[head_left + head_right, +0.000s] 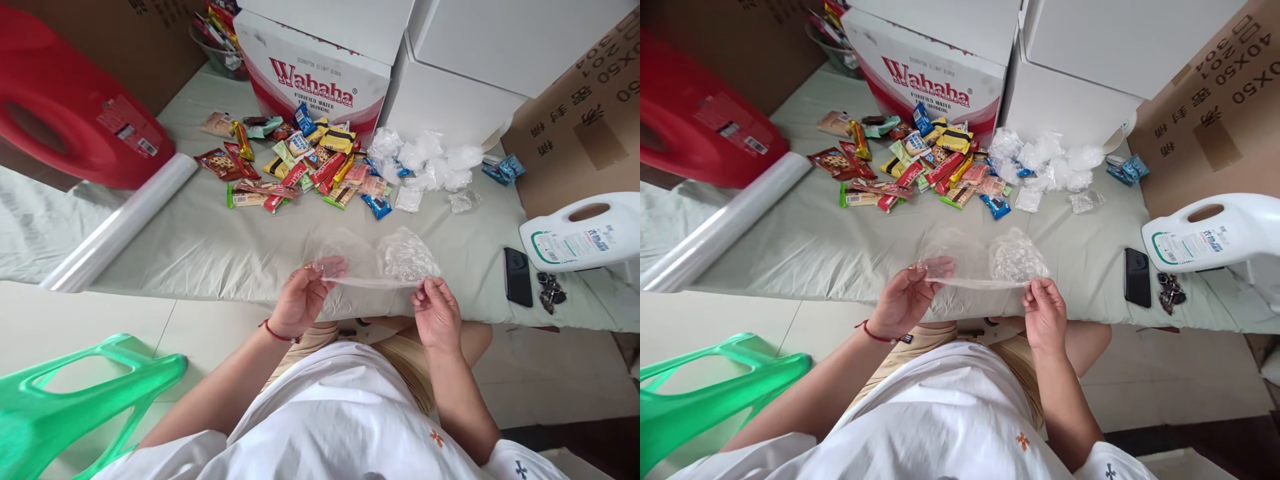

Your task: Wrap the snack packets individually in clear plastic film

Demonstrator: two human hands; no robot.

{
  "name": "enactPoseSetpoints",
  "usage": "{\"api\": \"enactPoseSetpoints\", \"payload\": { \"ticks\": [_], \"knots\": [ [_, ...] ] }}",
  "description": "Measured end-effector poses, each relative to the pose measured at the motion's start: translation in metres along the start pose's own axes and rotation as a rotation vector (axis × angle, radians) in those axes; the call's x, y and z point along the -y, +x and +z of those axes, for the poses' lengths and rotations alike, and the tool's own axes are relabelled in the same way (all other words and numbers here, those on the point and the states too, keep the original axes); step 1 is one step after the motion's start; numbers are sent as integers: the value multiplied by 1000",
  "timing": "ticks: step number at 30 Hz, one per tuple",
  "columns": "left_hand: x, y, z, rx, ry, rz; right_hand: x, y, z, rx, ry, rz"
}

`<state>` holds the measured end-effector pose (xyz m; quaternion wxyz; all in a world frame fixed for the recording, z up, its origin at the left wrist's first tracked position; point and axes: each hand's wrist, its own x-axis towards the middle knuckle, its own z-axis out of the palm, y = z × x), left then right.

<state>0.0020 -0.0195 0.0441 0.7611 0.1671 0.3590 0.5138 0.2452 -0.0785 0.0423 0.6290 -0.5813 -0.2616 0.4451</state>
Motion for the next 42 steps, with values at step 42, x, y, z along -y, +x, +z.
{"api": "enactPoseSetpoints", "payload": {
  "ticks": [42],
  "knots": [
    [-23, -6, 23, 221, 494, 93, 23, 27, 77, 698, -336, -381]
  ]
}}
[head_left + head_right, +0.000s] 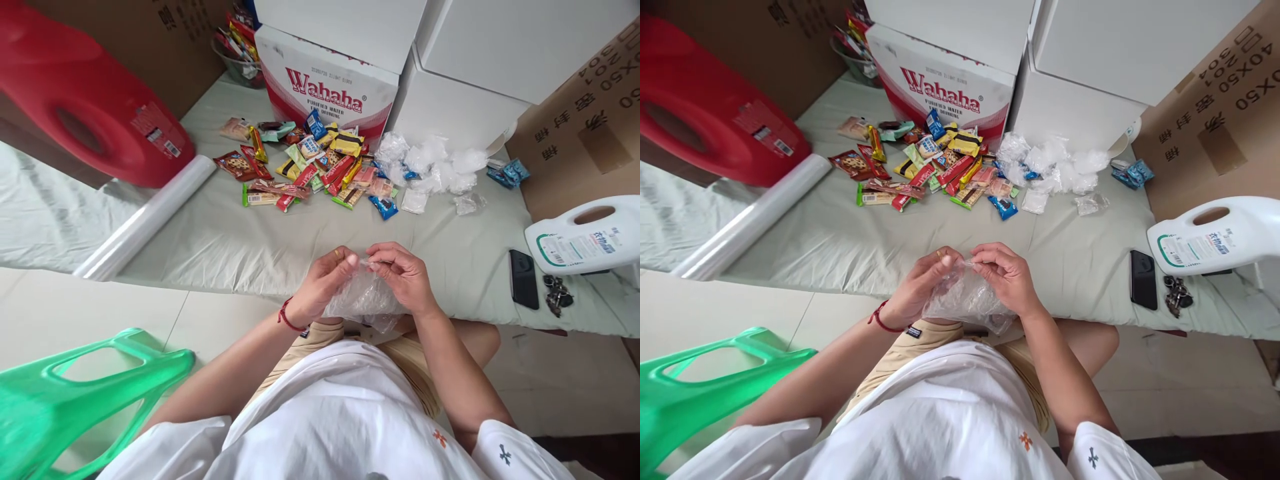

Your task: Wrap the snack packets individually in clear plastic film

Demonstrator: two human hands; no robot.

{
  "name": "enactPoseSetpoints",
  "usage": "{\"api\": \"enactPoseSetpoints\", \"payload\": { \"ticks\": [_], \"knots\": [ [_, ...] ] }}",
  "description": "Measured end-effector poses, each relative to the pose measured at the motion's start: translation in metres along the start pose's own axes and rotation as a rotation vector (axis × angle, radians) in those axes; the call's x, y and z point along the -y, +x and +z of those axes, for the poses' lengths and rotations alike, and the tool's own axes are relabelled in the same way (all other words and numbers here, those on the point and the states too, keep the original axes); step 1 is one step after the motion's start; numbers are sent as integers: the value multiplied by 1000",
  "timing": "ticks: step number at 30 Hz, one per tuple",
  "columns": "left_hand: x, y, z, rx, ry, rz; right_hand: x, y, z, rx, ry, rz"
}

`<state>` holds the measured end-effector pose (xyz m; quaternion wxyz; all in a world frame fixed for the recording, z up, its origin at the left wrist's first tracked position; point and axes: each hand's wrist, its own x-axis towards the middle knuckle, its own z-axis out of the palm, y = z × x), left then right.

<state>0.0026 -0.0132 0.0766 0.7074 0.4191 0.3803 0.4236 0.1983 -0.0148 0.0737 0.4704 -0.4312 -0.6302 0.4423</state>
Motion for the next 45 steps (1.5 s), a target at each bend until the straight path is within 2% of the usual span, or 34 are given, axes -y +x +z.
{"api": "enactPoseSetpoints", "payload": {
  "ticks": [4, 10, 13, 16, 20, 24, 28, 35, 41, 43, 45],
  "knots": [
    [-8, 3, 2, -30, 24, 45, 3, 4, 2, -8, -44, -26],
    [-2, 1, 0, -55, -19, 10, 3, 5, 4, -75, -112, -14],
    [0, 0, -1, -94, -54, 14, 6, 2, 3, -162, -120, 8],
    [2, -1, -1, -120, -66, 41, 10, -4, 3, -207, -28, 169],
    [6, -2, 1, -79, 15, 99, 16, -6, 9, -40, 120, 408],
    [9, -5, 2, -27, 152, 121, 21, 2, 18, -28, 246, 508],
    [8, -6, -1, -38, 155, 129, 26, 7, 19, -55, 341, 571],
    [8, -2, -8, -44, 112, 112, 34, 4, 8, -45, 379, 557],
    [7, 5, -6, 142, -64, -201, 29, -3, 10, 30, 275, 459],
    [4, 7, -4, 200, -14, -211, 24, -4, 12, 82, 226, 433],
    [1, 11, -3, 198, 10, -185, 19, -1, 13, 99, 186, 410]
  ]
}}
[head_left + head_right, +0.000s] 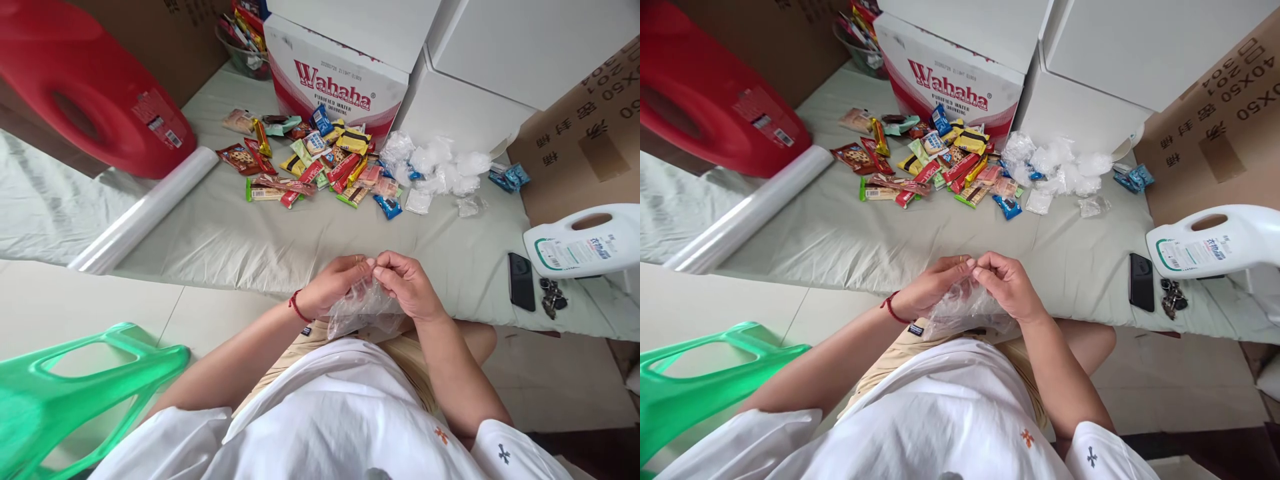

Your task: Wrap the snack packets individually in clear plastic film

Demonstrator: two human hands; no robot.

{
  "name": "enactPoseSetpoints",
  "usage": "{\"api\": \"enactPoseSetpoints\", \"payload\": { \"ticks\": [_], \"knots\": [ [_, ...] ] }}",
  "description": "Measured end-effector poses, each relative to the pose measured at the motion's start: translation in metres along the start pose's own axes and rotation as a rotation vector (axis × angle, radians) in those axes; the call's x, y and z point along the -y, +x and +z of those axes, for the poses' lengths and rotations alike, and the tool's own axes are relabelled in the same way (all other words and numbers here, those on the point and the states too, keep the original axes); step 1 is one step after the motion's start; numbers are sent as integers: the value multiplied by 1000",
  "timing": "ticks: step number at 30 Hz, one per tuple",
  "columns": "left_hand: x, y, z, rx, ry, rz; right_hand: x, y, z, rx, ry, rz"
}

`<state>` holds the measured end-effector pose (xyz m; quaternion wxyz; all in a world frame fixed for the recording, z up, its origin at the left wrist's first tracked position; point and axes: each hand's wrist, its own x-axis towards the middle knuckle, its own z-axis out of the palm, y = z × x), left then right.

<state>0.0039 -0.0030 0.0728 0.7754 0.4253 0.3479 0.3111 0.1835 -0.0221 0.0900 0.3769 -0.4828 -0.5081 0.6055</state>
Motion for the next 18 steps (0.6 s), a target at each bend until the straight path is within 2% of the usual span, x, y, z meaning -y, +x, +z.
{"api": "enactPoseSetpoints", "payload": {
  "ticks": [3, 7, 9, 12, 14, 15, 18],
  "knots": [
    [-7, 11, -7, -150, -59, 62, 1, 15, -5, -81, -1, -24],
    [-25, 30, -30, -410, -169, 158, 19, 37, -20, -245, 34, -112],
    [-36, 35, -42, -527, -229, 276, 30, 41, -29, -327, 25, -188],
    [-46, 29, -51, -633, -275, 530, 35, 33, -43, -450, 14, -296],
    [-41, 18, -54, -669, -286, 645, 23, 21, -50, -513, 24, -326],
    [-34, 11, -54, -687, -291, 655, 13, 13, -53, -532, 31, -315],
    [0, -13, -57, -751, -293, 500, -27, -12, -62, -557, 15, -174]
  ]
}}
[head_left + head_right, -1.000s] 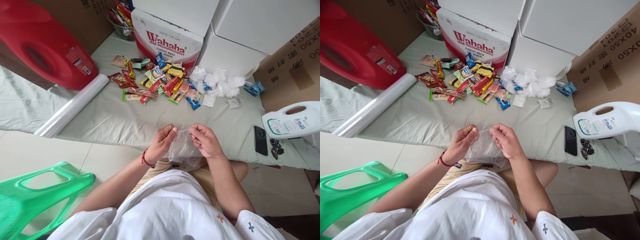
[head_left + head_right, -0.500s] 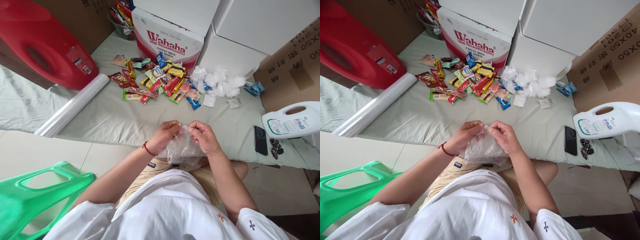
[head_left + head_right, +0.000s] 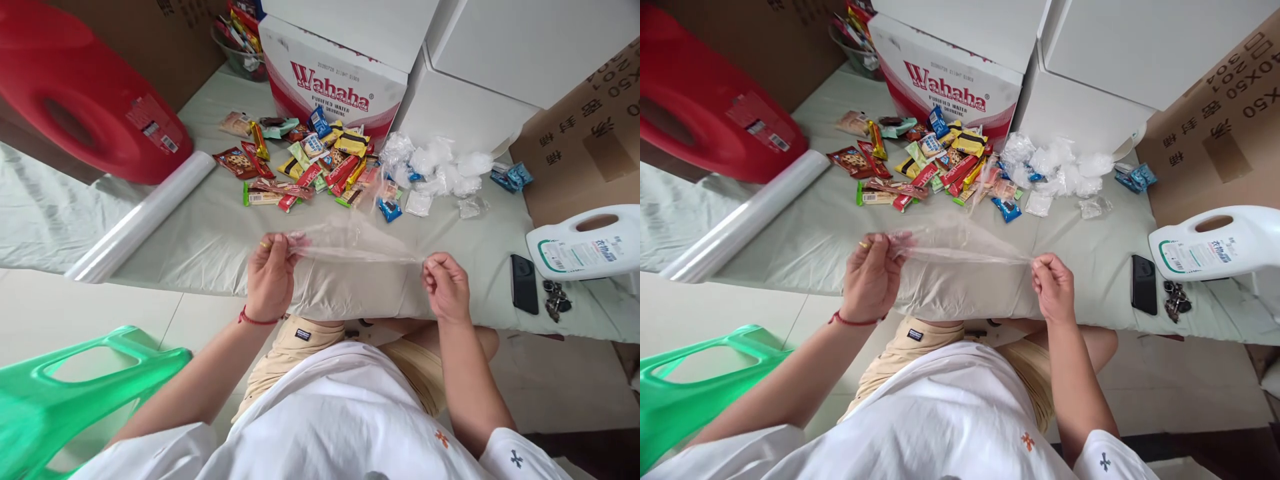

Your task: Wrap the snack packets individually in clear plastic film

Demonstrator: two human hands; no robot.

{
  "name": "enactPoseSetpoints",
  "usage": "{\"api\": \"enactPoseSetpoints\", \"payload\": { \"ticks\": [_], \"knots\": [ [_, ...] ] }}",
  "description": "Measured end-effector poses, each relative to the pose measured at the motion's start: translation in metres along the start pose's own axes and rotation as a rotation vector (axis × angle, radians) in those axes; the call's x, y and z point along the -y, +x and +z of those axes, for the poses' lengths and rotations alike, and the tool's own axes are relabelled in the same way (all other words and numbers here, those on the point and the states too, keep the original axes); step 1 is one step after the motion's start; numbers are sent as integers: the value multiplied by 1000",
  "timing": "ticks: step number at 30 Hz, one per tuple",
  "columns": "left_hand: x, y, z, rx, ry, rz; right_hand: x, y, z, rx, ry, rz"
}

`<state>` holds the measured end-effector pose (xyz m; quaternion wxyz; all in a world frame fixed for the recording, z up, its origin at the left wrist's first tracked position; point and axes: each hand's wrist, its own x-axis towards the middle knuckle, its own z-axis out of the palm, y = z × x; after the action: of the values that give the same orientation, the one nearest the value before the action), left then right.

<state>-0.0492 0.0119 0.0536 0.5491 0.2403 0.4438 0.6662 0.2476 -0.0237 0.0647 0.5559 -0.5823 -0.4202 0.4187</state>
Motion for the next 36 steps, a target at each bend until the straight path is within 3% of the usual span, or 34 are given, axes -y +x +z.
{"api": "enactPoseSetpoints", "payload": {
  "ticks": [4, 6, 8, 11, 14, 19, 20, 22, 25, 28, 30, 32, 36],
  "knots": [
    [20, -32, -36, -38, 190, -236, -29, -27, -32, 129, -231, 217],
    [22, -42, -41, -23, 224, -280, -26, -32, -43, 203, -383, 181],
    [21, -47, -38, -6, 224, -273, -16, -32, -45, 260, -540, 40],
    [19, -51, -25, 18, 209, -246, -9, -27, -28, 379, -733, -145],
    [22, -58, -20, 70, 233, -250, -17, -17, 7, 407, -806, -264],
    [22, -80, -46, 227, 489, -297, -23, -3, 51, 270, -698, -376],
    [18, -83, -51, 207, 550, -243, -20, -2, 54, 260, -670, -374],
    [4, -85, -53, 113, 663, 1, -10, -3, 58, 278, -650, -383],
    [-14, -80, -31, 83, 901, 458, 3, -8, 64, 333, -705, -458],
    [-15, -65, 7, 267, 1152, 647, 12, -14, 72, 389, -755, -521],
    [-6, -49, 28, 347, 1282, 649, 14, -15, 75, 413, -768, -534],
    [7, -32, 38, 414, 1350, 542, 14, -12, 74, 414, -757, -521],
    [25, -3, 30, 462, 1145, 198, 2, 3, 56, 363, -650, -370]
  ]
}}
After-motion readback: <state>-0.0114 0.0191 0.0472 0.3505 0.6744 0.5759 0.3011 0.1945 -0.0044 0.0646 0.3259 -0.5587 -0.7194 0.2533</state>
